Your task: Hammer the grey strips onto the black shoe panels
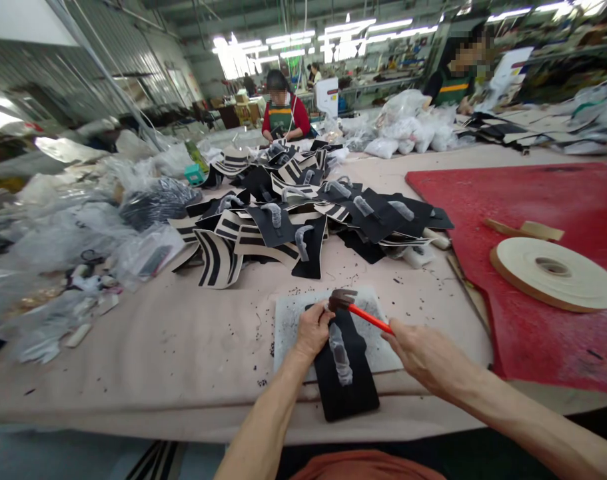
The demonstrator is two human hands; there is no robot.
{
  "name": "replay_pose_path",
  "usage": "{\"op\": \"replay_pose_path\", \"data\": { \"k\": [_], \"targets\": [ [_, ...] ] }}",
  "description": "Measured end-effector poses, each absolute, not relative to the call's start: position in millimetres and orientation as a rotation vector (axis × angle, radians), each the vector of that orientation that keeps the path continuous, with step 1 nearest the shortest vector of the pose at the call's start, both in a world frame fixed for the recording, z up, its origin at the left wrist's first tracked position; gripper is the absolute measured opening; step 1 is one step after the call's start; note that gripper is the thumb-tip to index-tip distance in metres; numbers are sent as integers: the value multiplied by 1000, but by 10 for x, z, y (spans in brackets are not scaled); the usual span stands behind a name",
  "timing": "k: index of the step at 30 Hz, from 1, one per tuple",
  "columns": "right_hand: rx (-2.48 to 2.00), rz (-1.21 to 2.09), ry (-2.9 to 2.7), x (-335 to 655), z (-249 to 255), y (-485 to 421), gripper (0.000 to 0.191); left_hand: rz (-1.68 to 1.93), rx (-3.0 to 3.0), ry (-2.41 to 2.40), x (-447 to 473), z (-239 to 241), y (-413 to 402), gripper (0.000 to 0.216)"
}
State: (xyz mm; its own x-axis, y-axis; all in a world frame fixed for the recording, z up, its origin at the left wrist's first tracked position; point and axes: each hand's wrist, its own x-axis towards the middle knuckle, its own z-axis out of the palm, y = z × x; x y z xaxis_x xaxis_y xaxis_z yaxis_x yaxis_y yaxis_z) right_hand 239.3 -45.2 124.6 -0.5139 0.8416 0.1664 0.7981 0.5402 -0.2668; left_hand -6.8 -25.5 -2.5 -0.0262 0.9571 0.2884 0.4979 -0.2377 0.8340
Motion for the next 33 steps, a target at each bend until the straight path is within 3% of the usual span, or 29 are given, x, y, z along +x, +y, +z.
{"op": "replay_pose_path", "data": {
  "k": [7,9,12,14,18,21,27,33],
  "targets": [
    [-1876,613,-2363,3130,608,-342,37,1278,1711,1494,-63,7,-251,13],
    [-1979,515,-2334,3307,407,-336,37,1285,1697,1492,-64,7,-250,12],
    [-2042,115,-2285,3264,284,-377,31,1309,1686,1500,-62,10,-254,10],
    [-1819,38,-2289,2973,351,-431,35,1318,1687,1522,-57,22,-263,8],
    [-1037,357,-2555,2123,568,-499,47,1321,1666,1580,-40,46,-264,7],
    [-765,434,-2782,1709,577,-508,51,1340,1450,1641,-19,28,-199,13],
    [-862,163,-2849,1546,557,-506,17,1814,476,1488,-138,239,2,32],
    [-1530,7,-2599,1376,1019,-318,8,2108,586,1429,-623,937,-296,31]
  ]
}}
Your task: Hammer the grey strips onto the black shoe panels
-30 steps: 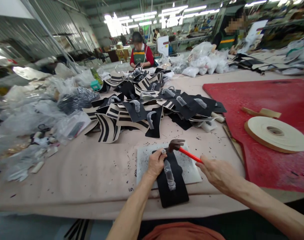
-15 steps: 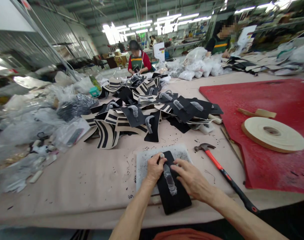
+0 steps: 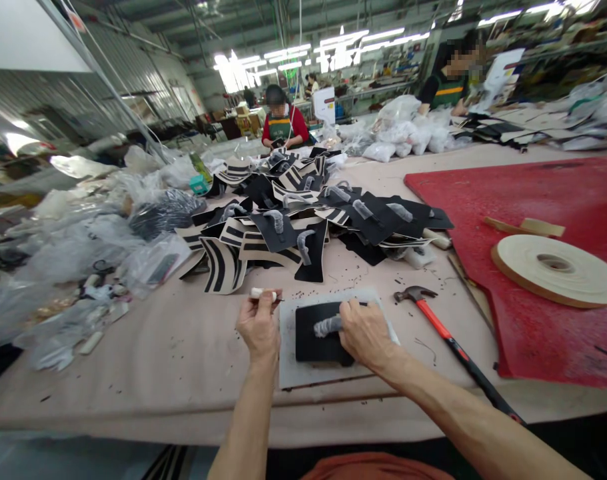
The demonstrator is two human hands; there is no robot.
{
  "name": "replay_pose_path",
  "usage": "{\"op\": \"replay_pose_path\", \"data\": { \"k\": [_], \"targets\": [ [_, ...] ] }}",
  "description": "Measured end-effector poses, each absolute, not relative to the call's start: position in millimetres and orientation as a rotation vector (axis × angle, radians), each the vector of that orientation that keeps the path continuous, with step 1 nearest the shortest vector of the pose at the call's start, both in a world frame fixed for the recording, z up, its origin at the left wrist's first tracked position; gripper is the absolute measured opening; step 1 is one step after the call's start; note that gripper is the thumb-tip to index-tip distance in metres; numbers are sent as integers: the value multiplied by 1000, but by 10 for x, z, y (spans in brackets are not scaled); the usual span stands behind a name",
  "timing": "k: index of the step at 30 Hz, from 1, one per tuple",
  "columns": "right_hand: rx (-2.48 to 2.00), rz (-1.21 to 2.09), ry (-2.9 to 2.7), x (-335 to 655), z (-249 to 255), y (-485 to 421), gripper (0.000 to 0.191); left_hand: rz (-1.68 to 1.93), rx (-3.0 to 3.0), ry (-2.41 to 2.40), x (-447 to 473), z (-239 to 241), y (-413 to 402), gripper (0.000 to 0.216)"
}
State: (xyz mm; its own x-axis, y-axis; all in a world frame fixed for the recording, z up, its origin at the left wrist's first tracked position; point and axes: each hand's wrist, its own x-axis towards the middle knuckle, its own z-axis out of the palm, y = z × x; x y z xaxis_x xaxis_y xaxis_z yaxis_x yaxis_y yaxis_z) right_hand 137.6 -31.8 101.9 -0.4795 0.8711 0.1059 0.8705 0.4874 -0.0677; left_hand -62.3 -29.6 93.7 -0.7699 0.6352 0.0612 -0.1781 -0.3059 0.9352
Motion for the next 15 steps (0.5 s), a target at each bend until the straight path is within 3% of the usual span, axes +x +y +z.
{"op": "replay_pose_path", "data": {
  "k": [5,9,15],
  "targets": [
    [-1836,305,-2465,1315,1053,-323,34,1976,719,1534,-691,882,-559,29],
    [-1824,484,-2388,1318,816,-486,29,1779,733,1541,-514,537,-591,28],
    [-1812,617,-2308,1253,599,-586,39,1580,869,1404,-275,302,-373,27]
  ]
}}
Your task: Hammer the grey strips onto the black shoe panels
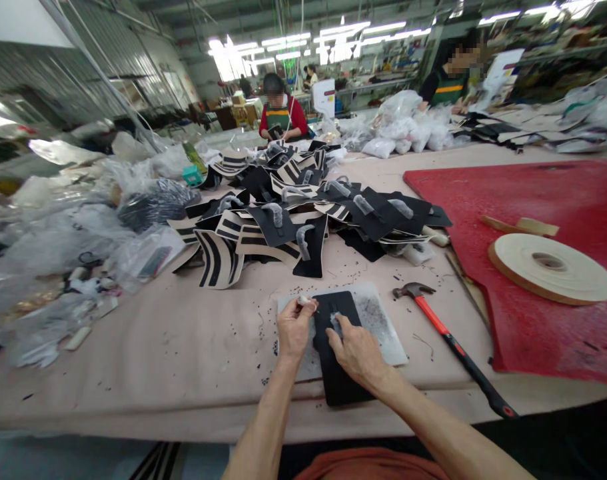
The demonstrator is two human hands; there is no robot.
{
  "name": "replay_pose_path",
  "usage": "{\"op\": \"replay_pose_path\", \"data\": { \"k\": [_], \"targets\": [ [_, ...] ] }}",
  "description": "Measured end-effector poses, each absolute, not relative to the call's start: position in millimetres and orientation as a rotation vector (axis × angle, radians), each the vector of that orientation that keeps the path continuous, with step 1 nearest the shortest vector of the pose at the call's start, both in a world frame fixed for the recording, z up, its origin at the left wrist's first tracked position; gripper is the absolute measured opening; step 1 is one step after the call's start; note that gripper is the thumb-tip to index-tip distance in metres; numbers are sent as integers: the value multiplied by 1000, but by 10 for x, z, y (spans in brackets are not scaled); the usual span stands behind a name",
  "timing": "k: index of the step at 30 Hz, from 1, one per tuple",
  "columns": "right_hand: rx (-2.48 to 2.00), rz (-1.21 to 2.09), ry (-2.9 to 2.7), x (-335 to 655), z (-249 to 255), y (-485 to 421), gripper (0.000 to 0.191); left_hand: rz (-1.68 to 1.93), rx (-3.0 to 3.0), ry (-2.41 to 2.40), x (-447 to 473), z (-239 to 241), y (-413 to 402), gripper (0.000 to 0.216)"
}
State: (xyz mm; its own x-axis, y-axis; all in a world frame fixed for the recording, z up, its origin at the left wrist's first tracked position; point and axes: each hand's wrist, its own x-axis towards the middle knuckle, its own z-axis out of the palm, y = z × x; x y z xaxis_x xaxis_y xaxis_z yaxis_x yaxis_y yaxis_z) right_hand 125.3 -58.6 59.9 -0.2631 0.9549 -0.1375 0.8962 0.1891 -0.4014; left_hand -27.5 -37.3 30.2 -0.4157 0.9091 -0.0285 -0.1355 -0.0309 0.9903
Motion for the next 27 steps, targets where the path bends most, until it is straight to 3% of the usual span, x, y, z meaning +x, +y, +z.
{"op": "replay_pose_path", "data": {
  "k": [12,27],
  "targets": [
    [-1736,770,-2171,1363,410,-557,40,1402,1103,1382,-97,-65,18,30],
    [-1724,809,-2142,1346,446,-569,43,1329,1327,1533,-54,24,-27,17]
  ]
}}
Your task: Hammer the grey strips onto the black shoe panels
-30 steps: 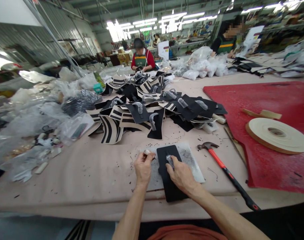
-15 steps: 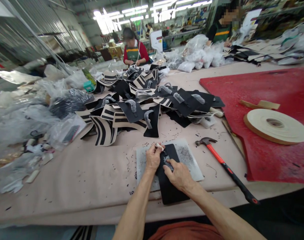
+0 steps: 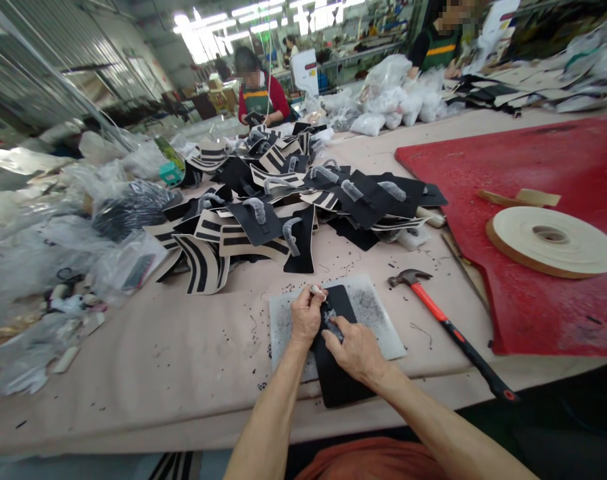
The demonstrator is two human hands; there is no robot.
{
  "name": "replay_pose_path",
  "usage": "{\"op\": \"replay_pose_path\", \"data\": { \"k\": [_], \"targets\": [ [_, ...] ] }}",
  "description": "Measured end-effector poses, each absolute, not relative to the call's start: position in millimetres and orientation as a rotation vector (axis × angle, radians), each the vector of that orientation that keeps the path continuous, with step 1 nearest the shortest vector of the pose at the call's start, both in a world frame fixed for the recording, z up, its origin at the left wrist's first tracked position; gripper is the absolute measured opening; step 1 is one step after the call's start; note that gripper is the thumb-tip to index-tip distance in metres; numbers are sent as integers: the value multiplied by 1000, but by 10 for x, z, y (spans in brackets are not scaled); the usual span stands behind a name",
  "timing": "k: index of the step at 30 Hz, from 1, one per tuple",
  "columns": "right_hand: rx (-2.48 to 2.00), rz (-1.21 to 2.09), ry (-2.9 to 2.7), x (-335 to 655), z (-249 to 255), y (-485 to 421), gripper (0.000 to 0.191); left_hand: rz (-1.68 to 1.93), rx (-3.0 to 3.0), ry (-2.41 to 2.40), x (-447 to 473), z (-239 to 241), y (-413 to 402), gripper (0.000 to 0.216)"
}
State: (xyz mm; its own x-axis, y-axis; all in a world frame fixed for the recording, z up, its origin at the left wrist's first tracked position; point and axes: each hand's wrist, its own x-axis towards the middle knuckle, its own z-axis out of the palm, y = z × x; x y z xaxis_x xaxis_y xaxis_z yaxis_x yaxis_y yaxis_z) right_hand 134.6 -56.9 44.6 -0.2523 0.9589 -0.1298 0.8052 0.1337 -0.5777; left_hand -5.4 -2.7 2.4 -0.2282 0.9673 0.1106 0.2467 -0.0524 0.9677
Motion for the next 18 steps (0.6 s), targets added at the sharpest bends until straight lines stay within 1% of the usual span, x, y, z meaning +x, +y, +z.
{"op": "replay_pose_path", "data": {
  "k": [3,5,7,10,11,12,13,15,16,18],
  "targets": [
    [-1572,917,-2152,1442,506,-571,48,1342,1545,1596,-12,9,-62,13],
    [-1456,904,-2123,1628,525,-546,48,1324,1721,1594,14,1,-85,12],
    [-1487,681,-2057,1940,501,-496,44,1290,1834,1556,30,-2,-94,13],
    [-1849,188,-2007,2562,385,-414,38,1283,1816,1499,31,5,-72,13],
    [-2003,102,-2017,2769,336,-394,35,1292,1771,1493,25,10,-59,13],
    [-2139,90,-2021,2954,291,-381,30,1301,1721,1491,19,16,-45,13],
    [-2248,158,-1992,3106,255,-372,23,1305,1679,1488,12,20,-34,13],
    [-2326,564,-1783,3287,236,-365,11,1303,1640,1477,0,22,-21,14],
    [-2290,804,-1639,3313,260,-363,8,1298,1648,1469,-4,17,-20,14],
    [-2166,1175,-1410,3247,376,-366,10,1289,1694,1454,-7,-5,-25,13]
  ]
}}
